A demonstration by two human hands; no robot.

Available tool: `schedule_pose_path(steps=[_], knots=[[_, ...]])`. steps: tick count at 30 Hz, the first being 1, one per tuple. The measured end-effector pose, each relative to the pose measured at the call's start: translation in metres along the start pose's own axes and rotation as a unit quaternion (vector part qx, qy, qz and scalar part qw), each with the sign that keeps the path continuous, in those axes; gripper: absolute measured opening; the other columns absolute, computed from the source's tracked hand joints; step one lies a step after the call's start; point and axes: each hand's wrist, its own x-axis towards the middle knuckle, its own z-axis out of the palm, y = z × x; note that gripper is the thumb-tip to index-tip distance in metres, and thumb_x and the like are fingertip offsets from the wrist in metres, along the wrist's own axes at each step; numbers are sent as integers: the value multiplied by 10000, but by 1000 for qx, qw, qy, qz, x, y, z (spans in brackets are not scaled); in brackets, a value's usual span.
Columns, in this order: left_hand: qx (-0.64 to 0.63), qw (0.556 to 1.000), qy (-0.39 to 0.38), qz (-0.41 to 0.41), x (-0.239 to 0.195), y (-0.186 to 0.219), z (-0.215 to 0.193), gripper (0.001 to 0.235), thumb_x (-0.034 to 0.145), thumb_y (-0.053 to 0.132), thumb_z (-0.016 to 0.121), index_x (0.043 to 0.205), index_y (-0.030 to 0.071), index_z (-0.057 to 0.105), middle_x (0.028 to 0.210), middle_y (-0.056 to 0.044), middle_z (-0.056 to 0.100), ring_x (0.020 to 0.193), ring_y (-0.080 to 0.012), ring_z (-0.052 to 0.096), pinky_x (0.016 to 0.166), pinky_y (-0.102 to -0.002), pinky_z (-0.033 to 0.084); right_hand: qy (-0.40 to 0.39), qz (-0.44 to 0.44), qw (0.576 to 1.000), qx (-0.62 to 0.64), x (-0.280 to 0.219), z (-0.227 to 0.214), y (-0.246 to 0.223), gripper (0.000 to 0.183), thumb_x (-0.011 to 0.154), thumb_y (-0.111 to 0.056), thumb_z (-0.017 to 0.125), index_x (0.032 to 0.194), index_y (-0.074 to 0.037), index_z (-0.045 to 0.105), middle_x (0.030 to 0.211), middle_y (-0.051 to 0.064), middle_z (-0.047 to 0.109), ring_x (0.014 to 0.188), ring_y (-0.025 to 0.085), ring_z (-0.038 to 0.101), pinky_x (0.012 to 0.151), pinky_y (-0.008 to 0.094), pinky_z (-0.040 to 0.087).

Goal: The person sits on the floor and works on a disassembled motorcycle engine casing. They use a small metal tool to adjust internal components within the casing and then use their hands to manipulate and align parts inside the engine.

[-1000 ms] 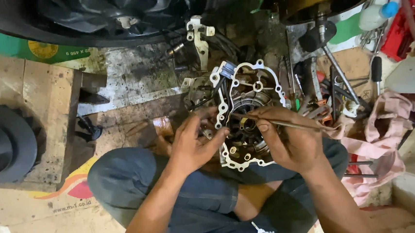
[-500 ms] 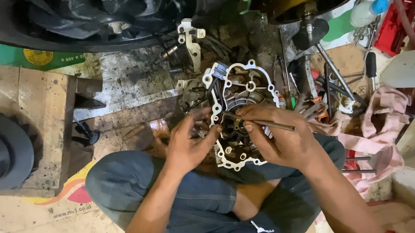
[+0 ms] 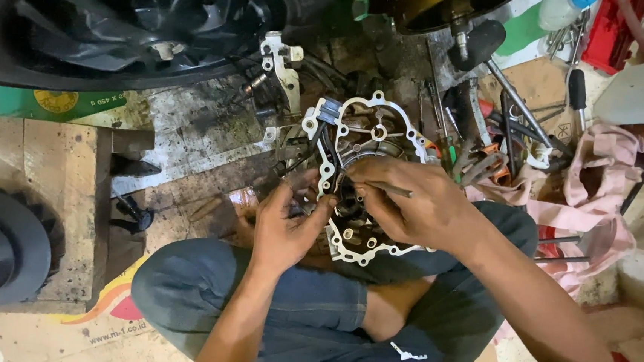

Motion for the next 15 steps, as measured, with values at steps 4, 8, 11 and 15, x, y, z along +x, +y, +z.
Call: schedule_pose_path(steps=[4,8,11,15], knots=[[-8,1000,5,19,2,4,2,395,824,91,765,1170,-28,617,828,-223,651,666,-268,680,361,-302,510,24,-14,999,17,2,0,5,124,886,21,576,1005,33,606,816,181,673,656,366,703,521,413,589],[-19,1000,6,8,1,0,0,407,816,131,782,1163,-16,629,826,-215,667,702,-267,680,421,-324,555,18,-14,999,38,4,-3,1,132,864,26,583,991,37,617,811,193,677,640,329,701,540,411,607],[-21,1000,13,2,0,-2,1,409,810,142,792,1153,-16,635,843,-210,676,736,-264,688,482,-346,577,0,-22,999,47,14,-11,-4,124,858,34,583,978,39,616,810,215,680,630,335,694,534,421,607],[-32,999,-8,-4,2,2,-2,417,836,149,764,1177,-38,612,864,-243,658,778,-295,694,455,-364,585,8,-18,996,81,9,-4,9,155,874,17,565,1019,32,616,836,191,690,676,328,710,569,410,597]])
